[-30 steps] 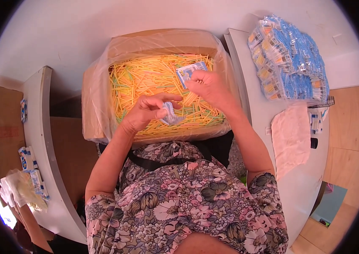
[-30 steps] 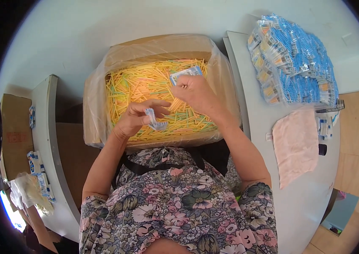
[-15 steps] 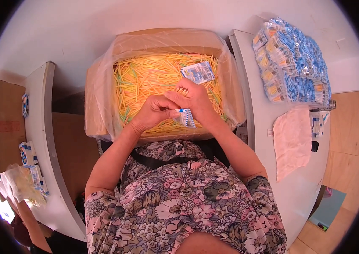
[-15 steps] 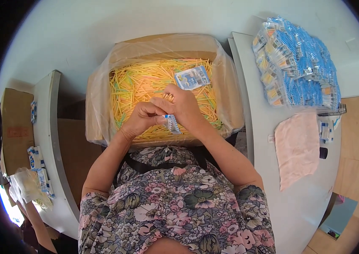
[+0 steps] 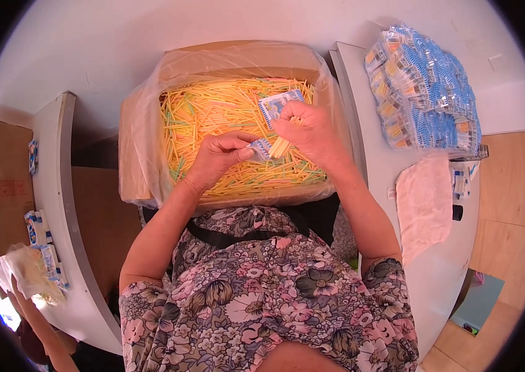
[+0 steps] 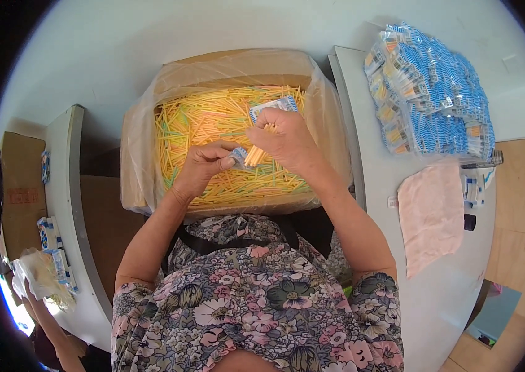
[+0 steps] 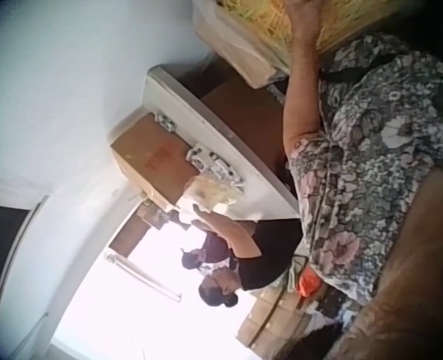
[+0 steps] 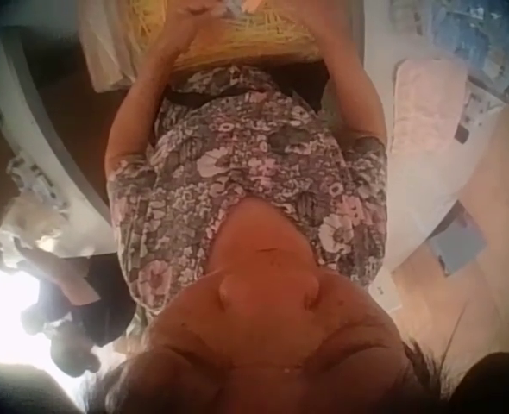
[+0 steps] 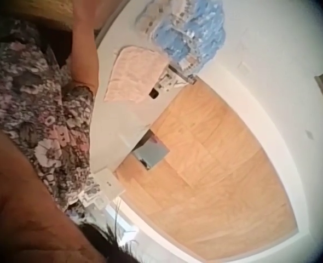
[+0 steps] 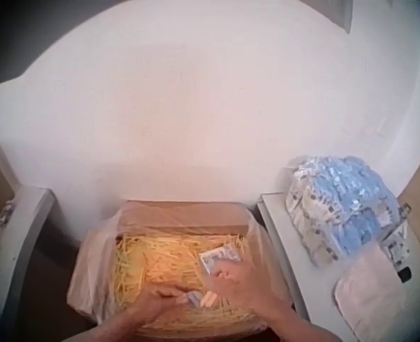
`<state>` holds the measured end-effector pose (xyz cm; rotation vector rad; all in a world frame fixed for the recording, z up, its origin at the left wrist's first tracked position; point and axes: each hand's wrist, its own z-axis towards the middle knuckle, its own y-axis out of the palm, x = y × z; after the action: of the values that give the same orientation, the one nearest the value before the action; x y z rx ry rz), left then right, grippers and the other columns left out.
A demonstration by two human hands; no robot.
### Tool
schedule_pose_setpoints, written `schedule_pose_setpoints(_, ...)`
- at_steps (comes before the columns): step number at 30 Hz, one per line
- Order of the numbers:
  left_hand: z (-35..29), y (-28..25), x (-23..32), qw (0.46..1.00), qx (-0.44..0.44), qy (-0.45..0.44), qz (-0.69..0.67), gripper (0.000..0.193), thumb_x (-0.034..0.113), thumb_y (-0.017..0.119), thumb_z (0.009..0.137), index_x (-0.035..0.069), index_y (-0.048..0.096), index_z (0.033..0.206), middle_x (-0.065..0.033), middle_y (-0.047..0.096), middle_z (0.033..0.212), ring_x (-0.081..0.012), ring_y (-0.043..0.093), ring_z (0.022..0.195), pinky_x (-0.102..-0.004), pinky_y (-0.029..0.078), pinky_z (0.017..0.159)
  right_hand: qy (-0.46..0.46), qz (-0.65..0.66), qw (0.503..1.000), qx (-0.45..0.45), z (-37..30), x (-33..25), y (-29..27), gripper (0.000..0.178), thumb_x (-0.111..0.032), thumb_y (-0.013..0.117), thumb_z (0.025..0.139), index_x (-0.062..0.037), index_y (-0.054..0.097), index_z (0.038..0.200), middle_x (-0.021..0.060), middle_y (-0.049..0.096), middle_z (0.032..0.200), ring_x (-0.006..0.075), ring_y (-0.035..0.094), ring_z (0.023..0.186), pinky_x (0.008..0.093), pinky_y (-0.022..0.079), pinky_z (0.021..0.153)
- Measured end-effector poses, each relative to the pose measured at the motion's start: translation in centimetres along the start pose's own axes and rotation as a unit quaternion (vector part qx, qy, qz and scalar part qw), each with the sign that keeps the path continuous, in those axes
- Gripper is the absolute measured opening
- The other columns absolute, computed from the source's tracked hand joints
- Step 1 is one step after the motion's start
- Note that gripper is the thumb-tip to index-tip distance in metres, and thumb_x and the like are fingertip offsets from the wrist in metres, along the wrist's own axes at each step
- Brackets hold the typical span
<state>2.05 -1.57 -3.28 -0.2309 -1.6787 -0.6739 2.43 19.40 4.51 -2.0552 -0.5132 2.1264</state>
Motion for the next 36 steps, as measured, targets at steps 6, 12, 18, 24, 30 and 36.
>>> schedule_pose_setpoints(6, -0.2, -0.2, -0.1, 1.0, -0.006, 0.004, 0.012, 0.013, 0.004, 0.066, 0.085, 0.001, 0.071, 0.097, -0.0059, 0.067, 0.1, -0.0118, 0.06, 0.092, -0.0256, 0.047, 0.085, -0.061, -0.097, 0.993, 0.033, 0.1, -0.4, 1.6, 0.024, -0.018, 0.068, 0.084, -0.0036, 0.053, 0.072, -0.002, 0.048, 0.062, 0.0045, 0.042, 0.059, 0.0245, 0.036, 0.052)
schedule_pose_setpoints(12, -0.6, 0.0, -0.4, 0.999, 0.028, -0.024, 0.004, 0.016, 0.013, 0.065, 0.088, 0.002, 0.071, 0.097, 0.0013, 0.067, 0.086, -0.0068, 0.058, 0.08, -0.0236, 0.047, 0.077, 0.004, -0.082, 0.996, -0.017, -1.1, -2.2, 1.1, 0.026, -0.022, 0.074, 0.08, -0.0033, 0.056, 0.087, 0.0011, 0.049, 0.064, 0.0053, 0.042, 0.059, 0.024, 0.035, 0.051)
schedule_pose_setpoints(18, 0.7, 0.0, -1.6, 0.973, 0.012, -0.061, 0.224, 0.02, 0.014, 0.061, 0.089, 0.0, 0.07, 0.099, 0.0018, 0.067, 0.086, -0.0075, 0.057, 0.078, -0.0254, 0.046, 0.072, -0.167, -0.167, 0.968, 0.08, -4.0, 3.4, 2.1, 0.024, -0.015, 0.073, 0.078, -0.0018, 0.06, 0.094, 0.009, 0.06, 0.079, 0.0198, 0.059, 0.073, 0.0356, 0.045, 0.064)
schedule_pose_setpoints(24, -1.5, 0.0, 0.2, 0.984, 0.024, 0.014, 0.175, 0.023, 0.015, 0.06, 0.088, -0.005, 0.066, 0.099, -0.0081, 0.067, 0.092, -0.0157, 0.062, 0.087, -0.0286, 0.049, 0.081, -0.047, -0.048, 0.991, 0.112, -11.6, 2.0, -8.0, 0.024, -0.006, 0.071, 0.079, -0.0003, 0.064, 0.102, 0.0073, 0.069, 0.092, 0.0159, 0.065, 0.086, 0.0321, 0.052, 0.077)
schedule_pose_setpoints(30, 0.1, 0.4, 2.7, 0.96, 0.077, -0.022, 0.268, 0.02, 0.012, 0.061, 0.089, -0.005, 0.065, 0.098, -0.0078, 0.066, 0.091, -0.0148, 0.061, 0.086, -0.0272, 0.048, 0.081, 0.082, -0.35, 0.791, 0.495, -25.8, 13.1, -34.5, 0.033, -0.006, 0.073, 0.076, 0.0003, 0.064, 0.108, 0.0038, 0.066, 0.095, 0.0125, 0.059, 0.083, 0.027, 0.048, 0.075)
schedule_pose_setpoints(36, 8.0, 1.9, 1.0, 0.834, 0.062, 0.18, 0.517, 0.019, 0.01, 0.073, 0.074, 0.0, 0.066, 0.088, -0.0134, 0.065, 0.086, -0.0277, 0.061, 0.081, -0.0347, 0.048, 0.074, 0.229, -0.642, 0.617, 0.394, -27.9, 19.8, -40.5, 0.054, -0.023, 0.072, 0.074, -0.0055, 0.054, 0.122, 0.0161, 0.057, 0.121, 0.0327, 0.054, 0.109, 0.044, 0.045, 0.089)
